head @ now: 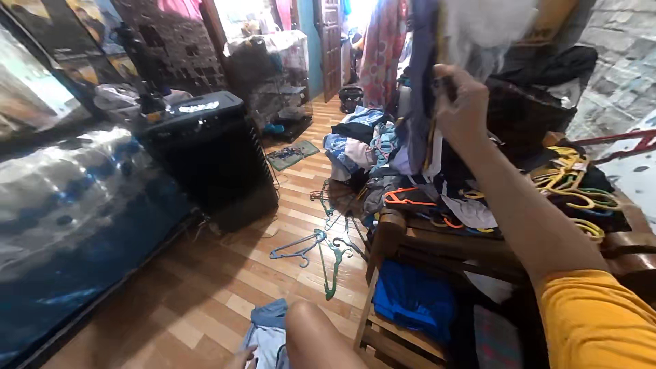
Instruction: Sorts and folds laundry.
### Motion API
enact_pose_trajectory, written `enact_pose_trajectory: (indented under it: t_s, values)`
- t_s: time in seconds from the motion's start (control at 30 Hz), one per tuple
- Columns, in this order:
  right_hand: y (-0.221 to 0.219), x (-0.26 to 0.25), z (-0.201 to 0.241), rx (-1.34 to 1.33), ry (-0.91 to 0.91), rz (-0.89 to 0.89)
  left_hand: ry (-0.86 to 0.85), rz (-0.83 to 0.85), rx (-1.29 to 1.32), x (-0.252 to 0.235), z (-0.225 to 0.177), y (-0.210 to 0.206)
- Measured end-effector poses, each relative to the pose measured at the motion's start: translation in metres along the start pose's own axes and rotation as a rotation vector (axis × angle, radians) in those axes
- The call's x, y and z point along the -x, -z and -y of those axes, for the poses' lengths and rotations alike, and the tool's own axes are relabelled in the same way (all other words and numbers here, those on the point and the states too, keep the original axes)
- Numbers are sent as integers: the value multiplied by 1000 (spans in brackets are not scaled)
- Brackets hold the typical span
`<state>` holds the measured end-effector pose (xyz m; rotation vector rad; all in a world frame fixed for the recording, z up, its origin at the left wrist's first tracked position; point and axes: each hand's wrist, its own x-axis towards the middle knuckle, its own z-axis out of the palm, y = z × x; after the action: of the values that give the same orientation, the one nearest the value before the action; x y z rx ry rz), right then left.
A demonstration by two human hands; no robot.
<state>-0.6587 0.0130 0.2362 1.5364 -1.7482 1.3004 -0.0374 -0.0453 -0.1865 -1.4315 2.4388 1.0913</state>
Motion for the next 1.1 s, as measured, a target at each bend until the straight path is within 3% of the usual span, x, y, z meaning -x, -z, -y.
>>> enact_pose_trajectory:
  t_s: [0.07, 0.17, 0.27, 0.37, 0.47, 0.57, 0.67, 0.8, 0.9, 1.0, 1.1]
  values:
    - [-9, 17, 65, -47, 176, 15, -22, -141, -8, 2, -6, 21]
    - [5, 48, 159, -157, 457, 178, -143, -640, -112, 28, -43, 64]
    - [18, 68, 216, -517, 610, 468, -367, -1195, -7, 69, -102, 109]
    - [3, 85, 240, -889, 608, 866, -465, -1468, -173, 141, -141, 141]
    - [-20, 112, 257, -1108, 637, 1088, -362, -1448, -392, 211, -150, 128]
    - [-48, 133, 265, -1263, 603, 1185, -216, -1139, -508, 255, -144, 93]
    - [-87, 149, 271, -1195, 584, 1407, -121, -1083, -435, 240, -119, 43]
    - [-189, 204, 273, -929, 539, 1712, 52, -1066, -308, 180, -54, -39]
    - [-231, 254, 262, -778, 554, 1693, 90, -993, -253, 167, -41, -78]
    - [-220, 259, 261, -774, 631, 1613, 68, -960, -224, 177, -49, -69]
    - [-204, 270, 264, -564, 740, 1396, 158, -880, -218, 183, -66, -54]
